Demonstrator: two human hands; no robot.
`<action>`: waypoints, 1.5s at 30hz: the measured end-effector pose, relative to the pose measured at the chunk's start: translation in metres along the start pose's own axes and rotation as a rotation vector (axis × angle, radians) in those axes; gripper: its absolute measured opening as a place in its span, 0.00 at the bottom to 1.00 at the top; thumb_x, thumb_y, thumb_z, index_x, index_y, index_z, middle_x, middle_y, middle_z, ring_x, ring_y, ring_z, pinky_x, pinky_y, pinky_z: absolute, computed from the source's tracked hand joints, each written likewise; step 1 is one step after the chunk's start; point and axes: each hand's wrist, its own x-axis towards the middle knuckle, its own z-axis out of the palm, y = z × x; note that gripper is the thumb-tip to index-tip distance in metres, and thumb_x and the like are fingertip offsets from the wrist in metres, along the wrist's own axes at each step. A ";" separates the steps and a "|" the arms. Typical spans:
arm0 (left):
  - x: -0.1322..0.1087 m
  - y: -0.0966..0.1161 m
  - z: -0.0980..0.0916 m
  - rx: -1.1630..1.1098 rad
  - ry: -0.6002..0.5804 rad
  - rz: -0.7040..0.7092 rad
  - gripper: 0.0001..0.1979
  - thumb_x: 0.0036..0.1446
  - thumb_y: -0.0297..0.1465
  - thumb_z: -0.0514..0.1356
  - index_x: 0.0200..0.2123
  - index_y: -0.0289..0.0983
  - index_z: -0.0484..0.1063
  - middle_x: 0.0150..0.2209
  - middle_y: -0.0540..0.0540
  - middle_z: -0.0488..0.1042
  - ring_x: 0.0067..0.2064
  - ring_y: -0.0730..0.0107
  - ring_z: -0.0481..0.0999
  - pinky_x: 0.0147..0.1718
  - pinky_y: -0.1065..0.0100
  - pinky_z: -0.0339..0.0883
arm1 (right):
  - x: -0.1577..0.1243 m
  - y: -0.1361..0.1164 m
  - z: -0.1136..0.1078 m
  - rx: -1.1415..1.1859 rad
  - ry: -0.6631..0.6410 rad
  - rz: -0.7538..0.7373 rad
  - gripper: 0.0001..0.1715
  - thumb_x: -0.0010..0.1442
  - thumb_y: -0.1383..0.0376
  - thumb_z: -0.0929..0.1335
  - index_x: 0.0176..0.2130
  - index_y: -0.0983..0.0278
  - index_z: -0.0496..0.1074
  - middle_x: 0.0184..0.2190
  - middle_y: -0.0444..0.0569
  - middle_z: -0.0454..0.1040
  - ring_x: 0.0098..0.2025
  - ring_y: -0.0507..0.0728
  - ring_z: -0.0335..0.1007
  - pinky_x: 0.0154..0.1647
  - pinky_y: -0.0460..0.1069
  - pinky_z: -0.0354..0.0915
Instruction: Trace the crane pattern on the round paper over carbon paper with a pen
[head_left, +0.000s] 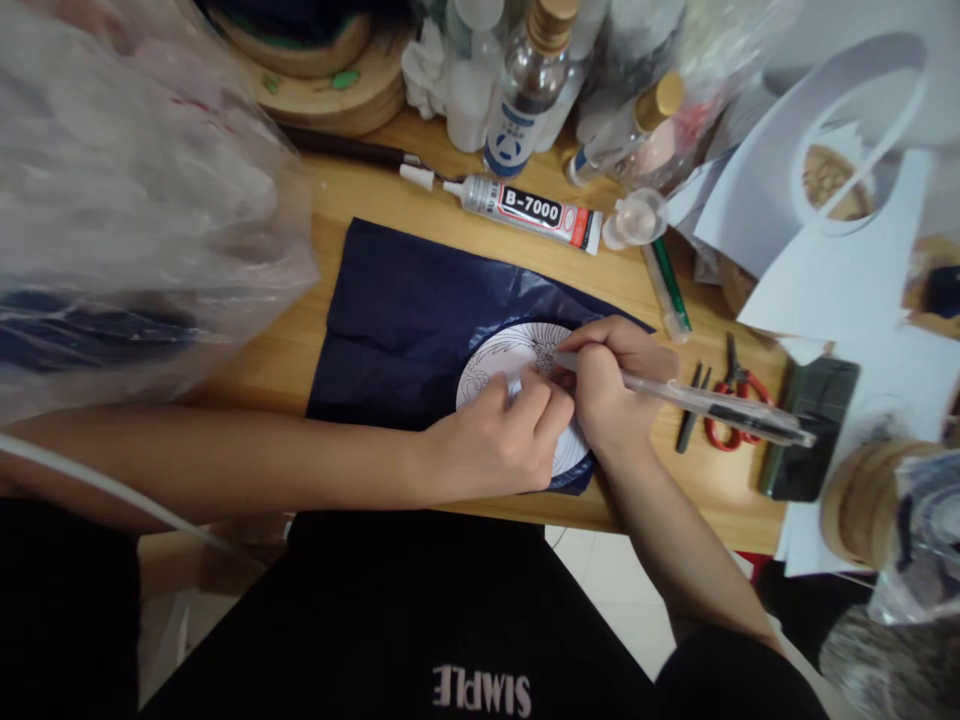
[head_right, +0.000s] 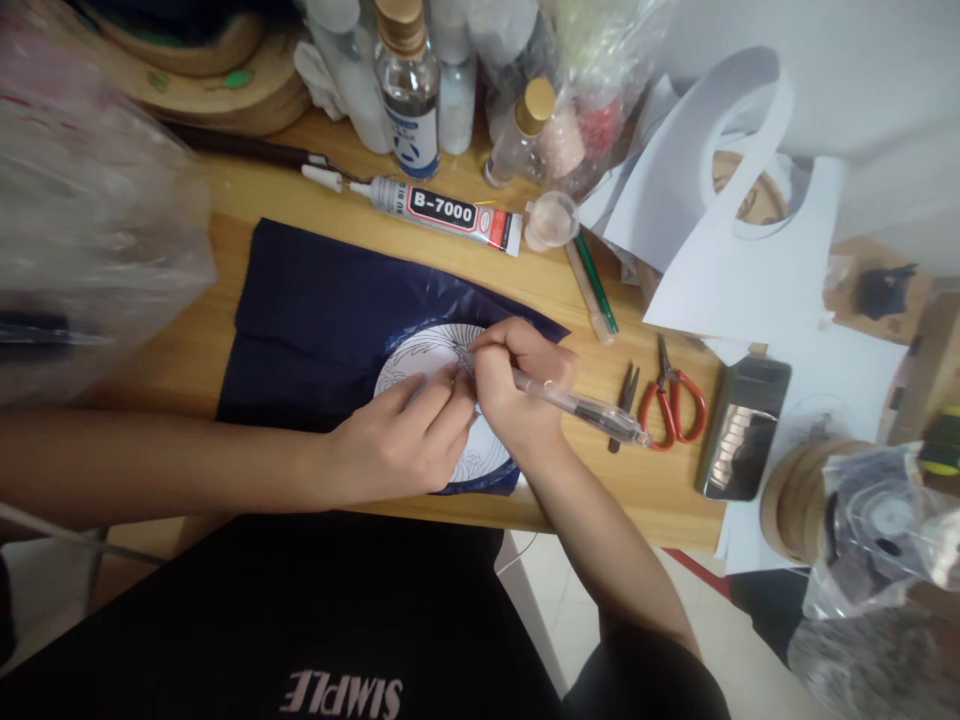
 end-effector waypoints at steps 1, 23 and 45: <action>0.000 0.000 0.000 0.002 -0.001 0.000 0.10 0.59 0.23 0.55 0.35 0.26 0.76 0.36 0.37 0.79 0.36 0.59 0.78 0.26 0.66 0.72 | 0.000 0.000 0.000 0.001 0.001 0.003 0.12 0.48 0.71 0.61 0.21 0.63 0.71 0.18 0.40 0.71 0.21 0.49 0.67 0.22 0.45 0.64; 0.000 -0.001 0.000 0.007 -0.010 0.014 0.09 0.61 0.23 0.58 0.40 0.22 0.75 0.36 0.36 0.78 0.38 0.58 0.78 0.29 0.65 0.73 | 0.012 0.003 -0.026 0.294 0.243 0.140 0.12 0.43 0.73 0.60 0.17 0.63 0.69 0.11 0.39 0.64 0.12 0.48 0.57 0.11 0.44 0.50; 0.002 -0.002 -0.001 0.010 -0.002 0.047 0.10 0.59 0.22 0.60 0.41 0.20 0.74 0.36 0.35 0.78 0.37 0.58 0.79 0.30 0.66 0.74 | 0.005 0.011 -0.022 0.055 0.110 0.019 0.12 0.47 0.71 0.61 0.19 0.63 0.70 0.14 0.40 0.67 0.18 0.48 0.62 0.20 0.45 0.59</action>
